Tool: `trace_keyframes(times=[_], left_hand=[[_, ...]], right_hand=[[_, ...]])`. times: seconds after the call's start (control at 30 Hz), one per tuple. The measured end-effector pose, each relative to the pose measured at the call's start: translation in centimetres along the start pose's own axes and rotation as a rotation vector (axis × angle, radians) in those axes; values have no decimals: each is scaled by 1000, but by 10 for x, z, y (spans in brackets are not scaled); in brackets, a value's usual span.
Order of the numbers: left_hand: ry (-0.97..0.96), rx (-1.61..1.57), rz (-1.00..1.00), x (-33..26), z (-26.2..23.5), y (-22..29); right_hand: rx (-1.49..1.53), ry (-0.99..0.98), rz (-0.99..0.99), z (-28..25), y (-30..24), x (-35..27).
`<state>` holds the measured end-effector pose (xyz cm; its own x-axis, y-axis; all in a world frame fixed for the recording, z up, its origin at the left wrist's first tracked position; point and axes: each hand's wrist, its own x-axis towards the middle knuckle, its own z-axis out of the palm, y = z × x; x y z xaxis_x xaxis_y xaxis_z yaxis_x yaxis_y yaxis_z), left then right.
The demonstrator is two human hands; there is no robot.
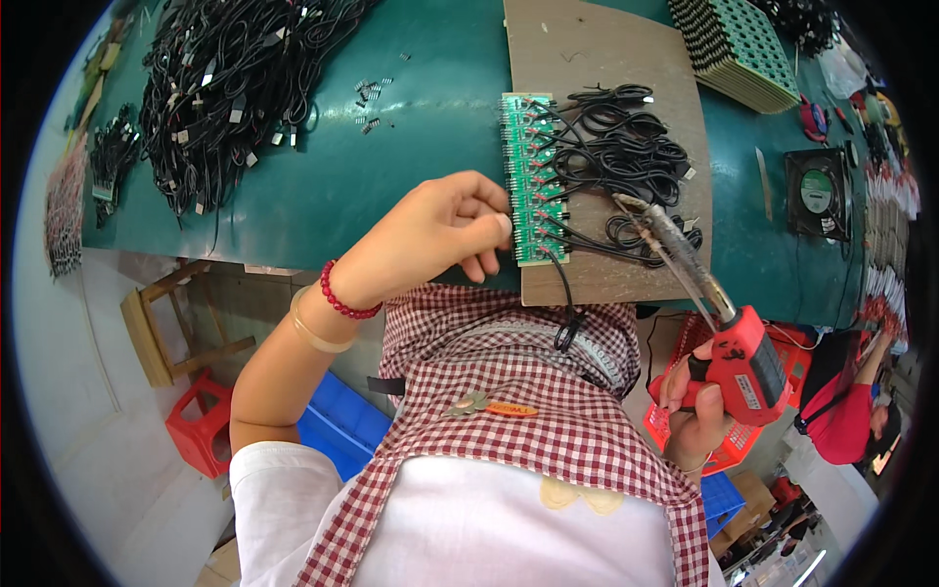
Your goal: The person solders electronic components onto circuit boards connected to cables using a soldering gun. They then set aside the completed board, place a new circuit board on the wooden base, and remove components from a plastic bag.
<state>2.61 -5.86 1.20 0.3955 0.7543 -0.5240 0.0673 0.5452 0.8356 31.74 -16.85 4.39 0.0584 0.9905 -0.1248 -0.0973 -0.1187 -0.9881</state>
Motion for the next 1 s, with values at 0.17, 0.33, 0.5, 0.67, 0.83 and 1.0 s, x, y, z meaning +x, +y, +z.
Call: trace_keyframes(times=[0.17, 0.33, 0.5, 0.67, 0.83, 1.0], left_hand=[[20, -166, 197, -5, 18, 19], [-163, -550, 102, -6, 50, 37], [-236, -605, 188, -29, 73, 74], [25, -101, 965, -67, -9, 114], [232, -453, 1127, -154, -166, 155], [810, -56, 1206, -263, -367, 24]], right_hand=[[20, 35, -115, -1, -7, 15], [201, 33, -218, -19, -7, 23], [437, 153, -282, -47, -12, 19], [406, 238, -272, -91, -9, 17], [332, 392, -286, -42, -38, 21], [485, 229, -248, -39, -30, 35]])
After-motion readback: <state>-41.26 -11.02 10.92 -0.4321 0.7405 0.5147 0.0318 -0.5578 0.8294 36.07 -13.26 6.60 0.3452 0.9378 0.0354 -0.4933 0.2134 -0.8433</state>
